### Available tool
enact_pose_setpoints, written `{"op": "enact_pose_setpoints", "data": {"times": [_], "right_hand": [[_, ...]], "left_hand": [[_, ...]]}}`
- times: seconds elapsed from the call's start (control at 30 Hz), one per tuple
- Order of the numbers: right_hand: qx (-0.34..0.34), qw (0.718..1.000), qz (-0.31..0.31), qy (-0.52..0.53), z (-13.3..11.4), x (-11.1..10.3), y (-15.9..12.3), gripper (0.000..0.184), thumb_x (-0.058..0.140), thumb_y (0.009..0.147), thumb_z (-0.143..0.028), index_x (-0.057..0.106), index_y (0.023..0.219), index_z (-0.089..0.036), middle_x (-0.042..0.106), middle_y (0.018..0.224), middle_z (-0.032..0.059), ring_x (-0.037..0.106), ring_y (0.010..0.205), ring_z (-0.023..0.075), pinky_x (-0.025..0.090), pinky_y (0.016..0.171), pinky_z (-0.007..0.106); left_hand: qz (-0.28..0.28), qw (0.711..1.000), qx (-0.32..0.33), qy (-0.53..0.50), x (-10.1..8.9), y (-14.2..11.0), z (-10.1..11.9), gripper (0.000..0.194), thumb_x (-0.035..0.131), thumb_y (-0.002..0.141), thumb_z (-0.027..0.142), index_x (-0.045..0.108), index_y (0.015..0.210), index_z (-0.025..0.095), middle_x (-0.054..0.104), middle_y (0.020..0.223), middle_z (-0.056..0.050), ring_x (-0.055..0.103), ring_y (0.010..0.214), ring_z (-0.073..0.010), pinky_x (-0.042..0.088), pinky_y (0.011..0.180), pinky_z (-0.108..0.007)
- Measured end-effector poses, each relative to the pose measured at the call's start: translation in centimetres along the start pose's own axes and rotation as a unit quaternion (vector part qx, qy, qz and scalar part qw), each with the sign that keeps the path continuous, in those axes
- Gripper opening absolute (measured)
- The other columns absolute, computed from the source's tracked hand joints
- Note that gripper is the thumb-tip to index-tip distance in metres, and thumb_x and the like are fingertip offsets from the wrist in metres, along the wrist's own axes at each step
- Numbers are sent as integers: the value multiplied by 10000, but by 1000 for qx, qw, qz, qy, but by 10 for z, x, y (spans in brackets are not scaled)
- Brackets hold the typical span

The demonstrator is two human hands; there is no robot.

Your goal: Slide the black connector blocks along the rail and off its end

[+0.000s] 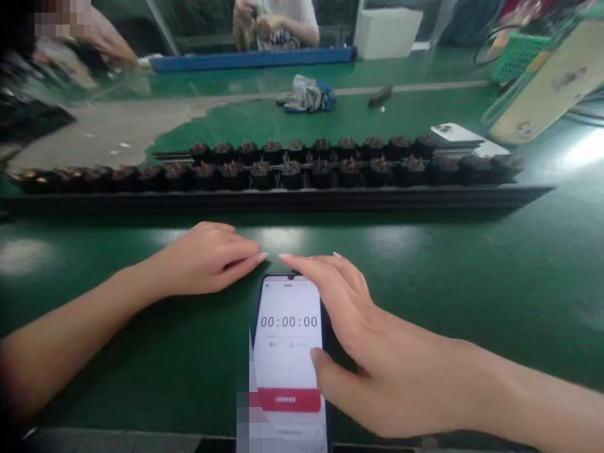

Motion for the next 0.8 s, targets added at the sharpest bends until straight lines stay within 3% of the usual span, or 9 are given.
{"op": "enact_pose_setpoints", "data": {"times": [0.2, 0.8], "right_hand": [[-7, 1000, 5, -3, 2, -1, 1, 813, 472, 916, -341, 112, 1635, -221, 323, 1628, 160, 364, 1501, 300, 393, 1191, 494], [-50, 998, 32, -13, 2, 0, -1, 870, 484, 925, -322, 16, 1655, -249, 346, 1617, 156, 382, 1491, 290, 339, 1219, 511]], "left_hand": [[2, 1000, -1, -1, 1, 4, -1, 409, 353, 1059, 339, 492, 696, 213, 532, 567, 11, 506, 532, -172, 269, 561, -332], [5, 1000, 3, -11, 0, 3, -2, 422, 350, 1060, 336, 518, 696, 203, 549, 574, 5, 503, 527, -156, 305, 565, -319]]}}
Point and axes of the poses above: each hand's wrist, its own y-axis towards the middle knuckle, its own x-axis out of the palm, z = x × y, the point moved 2 cm from there along y, towards the middle knuckle
